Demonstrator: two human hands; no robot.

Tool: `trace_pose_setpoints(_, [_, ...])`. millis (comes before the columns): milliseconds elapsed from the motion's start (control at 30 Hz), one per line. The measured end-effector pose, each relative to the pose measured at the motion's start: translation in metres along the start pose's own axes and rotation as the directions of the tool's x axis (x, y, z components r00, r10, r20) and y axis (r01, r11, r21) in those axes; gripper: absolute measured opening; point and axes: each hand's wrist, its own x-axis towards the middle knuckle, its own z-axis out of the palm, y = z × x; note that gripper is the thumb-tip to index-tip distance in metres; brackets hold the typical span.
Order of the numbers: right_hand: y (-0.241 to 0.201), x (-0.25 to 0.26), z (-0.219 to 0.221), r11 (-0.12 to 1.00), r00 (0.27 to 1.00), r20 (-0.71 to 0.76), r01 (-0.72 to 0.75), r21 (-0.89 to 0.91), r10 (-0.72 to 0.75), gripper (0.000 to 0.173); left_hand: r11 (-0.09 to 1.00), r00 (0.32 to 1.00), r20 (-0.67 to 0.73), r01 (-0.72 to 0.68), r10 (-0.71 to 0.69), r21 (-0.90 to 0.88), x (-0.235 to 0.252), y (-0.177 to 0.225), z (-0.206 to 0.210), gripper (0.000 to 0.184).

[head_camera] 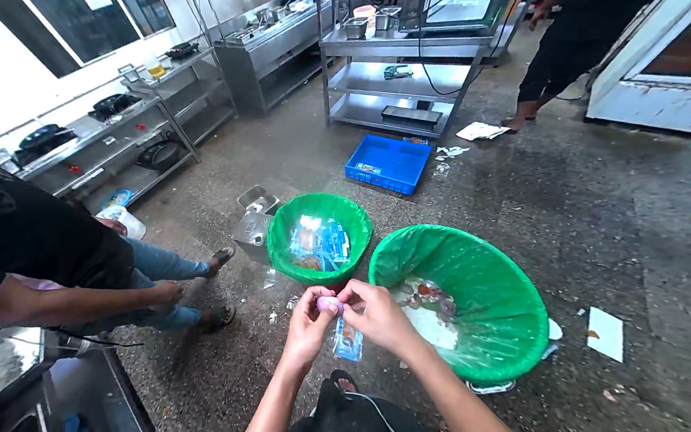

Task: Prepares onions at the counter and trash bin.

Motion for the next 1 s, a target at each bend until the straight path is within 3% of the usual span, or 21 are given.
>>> trace_pose_setpoints(167, [-0.011,0.001,0.002,0.990,0.997,0.065,0.043,-0.132,-0.035,0.014,0.994,0.997,-0.074,-0.022,0.030,0.109,-0.005,-0.005,0.002,0.024])
trace_pose_setpoints(400, [0.002,0.009,0.005,0.992,0.988,0.155,0.033,-0.118,-0.014,0.013,0.994,0.996,-0.083,-0.018,0.027,0.105,-0.009,-0.013,0.003,0.022])
trace_pose_setpoints(667, [0.019,-0.008,0.001,0.994,1.000,0.018,-0.006,0.113,0.004,0.021,0.999,0.992,-0.121,-0.016,0.020,0.031,-0.008,-0.015,0.010,0.022])
trace_pose_setpoints(900, [0.020,-0.017,-0.001,0.999,0.998,-0.054,-0.032,-0.005,0.032,0.019,0.999,0.995,-0.096,-0.034,0.036,0.022,-0.007,-0.021,0.012,0.024])
trace_pose_setpoints(1000, [0.026,-0.020,-0.001,0.990,0.979,-0.147,-0.143,-0.014,0.140,0.019,0.990,0.997,-0.066,0.019,-0.029,-0.143,-0.007,-0.023,0.016,0.022])
